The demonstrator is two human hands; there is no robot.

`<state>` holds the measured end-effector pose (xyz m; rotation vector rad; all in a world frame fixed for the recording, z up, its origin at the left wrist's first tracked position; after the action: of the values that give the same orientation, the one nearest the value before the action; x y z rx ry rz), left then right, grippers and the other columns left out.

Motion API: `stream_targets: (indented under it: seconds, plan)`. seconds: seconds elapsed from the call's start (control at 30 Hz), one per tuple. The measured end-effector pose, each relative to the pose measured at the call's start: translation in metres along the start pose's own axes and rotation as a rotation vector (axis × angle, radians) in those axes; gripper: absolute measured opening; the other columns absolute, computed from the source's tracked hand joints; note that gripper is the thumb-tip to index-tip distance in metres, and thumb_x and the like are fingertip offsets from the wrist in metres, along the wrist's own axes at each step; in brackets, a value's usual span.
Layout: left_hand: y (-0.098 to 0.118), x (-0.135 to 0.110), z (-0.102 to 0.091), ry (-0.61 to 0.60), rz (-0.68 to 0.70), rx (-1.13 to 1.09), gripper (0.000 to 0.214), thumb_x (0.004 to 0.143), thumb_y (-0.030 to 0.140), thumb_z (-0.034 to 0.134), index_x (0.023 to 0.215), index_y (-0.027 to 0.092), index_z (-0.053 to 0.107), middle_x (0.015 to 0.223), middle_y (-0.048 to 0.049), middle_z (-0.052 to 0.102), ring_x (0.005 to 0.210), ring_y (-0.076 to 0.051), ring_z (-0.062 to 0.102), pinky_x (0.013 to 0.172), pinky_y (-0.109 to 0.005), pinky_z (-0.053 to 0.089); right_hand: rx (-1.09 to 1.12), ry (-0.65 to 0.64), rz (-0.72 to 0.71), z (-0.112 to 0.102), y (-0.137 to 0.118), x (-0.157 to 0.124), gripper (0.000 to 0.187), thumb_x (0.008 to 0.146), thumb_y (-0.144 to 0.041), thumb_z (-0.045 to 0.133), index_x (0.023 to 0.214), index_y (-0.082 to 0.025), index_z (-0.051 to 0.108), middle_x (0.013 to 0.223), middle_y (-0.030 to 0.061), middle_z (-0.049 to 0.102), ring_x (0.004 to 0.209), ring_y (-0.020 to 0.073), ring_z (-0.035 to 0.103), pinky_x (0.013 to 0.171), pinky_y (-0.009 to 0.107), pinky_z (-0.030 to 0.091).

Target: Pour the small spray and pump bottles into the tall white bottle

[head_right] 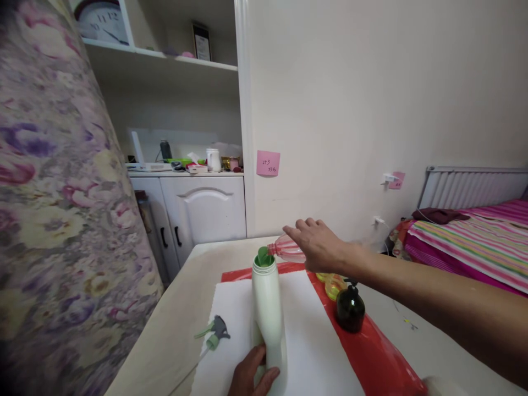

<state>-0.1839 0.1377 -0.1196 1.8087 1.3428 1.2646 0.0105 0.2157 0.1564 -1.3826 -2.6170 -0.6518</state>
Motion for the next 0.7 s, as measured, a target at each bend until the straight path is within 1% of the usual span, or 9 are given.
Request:
stream_targets:
  seconds: [0.13,0.3,0.43,0.57,0.7]
  plan:
    - [0.001,0.002,0.001,-0.033,0.047,-0.03,0.033,0.081,0.045,0.059,0.098,0.019,0.07,0.09,-0.0078,0.073,0.086,-0.023,0.065,0.08,-0.03,0.051,-0.002,0.003,-0.006,-0.002,0.0,0.001,0.091,0.055,-0.009,0.065,0.14,-0.021,0.036,0.118,0.0133,0.057,0.099,0.0302,0.054,0.08,0.039,0.042]
    - [0.001,0.002,0.0,-0.032,0.066,-0.042,0.027,0.08,0.042,0.061,0.094,0.02,0.069,0.087,-0.0063,0.072,0.081,-0.023,0.064,0.076,-0.029,0.051,0.003,0.009,-0.012,-0.002,0.0,0.001,0.091,0.055,-0.007,0.066,0.139,-0.021,0.036,0.117,0.0131,0.057,0.1,0.0303,0.053,0.08,0.039,0.041]
    - [-0.003,0.001,0.001,-0.031,0.057,-0.032,0.027,0.081,0.04,0.06,0.098,0.02,0.069,0.089,-0.0066,0.072,0.083,-0.023,0.064,0.078,-0.029,0.05,-0.006,0.02,-0.016,-0.001,-0.001,0.001,0.091,0.055,-0.008,0.067,0.139,-0.021,0.037,0.118,0.0132,0.057,0.1,0.0301,0.054,0.079,0.039,0.041]
    - [-0.007,0.003,0.004,-0.055,0.095,-0.032,0.025,0.081,0.039,0.059,0.092,0.019,0.068,0.083,-0.0056,0.07,0.077,-0.021,0.063,0.073,-0.028,0.049,-0.029,0.028,-0.023,-0.002,-0.002,0.001,0.09,0.056,-0.008,0.066,0.14,-0.02,0.036,0.114,0.0124,0.058,0.097,0.0283,0.054,0.078,0.037,0.041]
    - [-0.009,0.003,0.004,-0.036,0.106,-0.044,0.026,0.081,0.038,0.06,0.095,0.018,0.068,0.085,-0.006,0.07,0.078,-0.021,0.063,0.073,-0.028,0.049,-0.051,0.036,-0.028,-0.003,-0.003,0.0,0.089,0.056,-0.008,0.065,0.139,-0.021,0.037,0.113,0.0121,0.058,0.098,0.0286,0.054,0.078,0.037,0.042]
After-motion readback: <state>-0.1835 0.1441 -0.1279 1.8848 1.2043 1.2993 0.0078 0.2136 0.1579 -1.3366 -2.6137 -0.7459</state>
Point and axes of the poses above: each hand's wrist, its own x-axis towards the middle knuckle, its own z-axis out of the palm, y = z × x, the point moved 3 cm from there along x, towards the middle knuckle
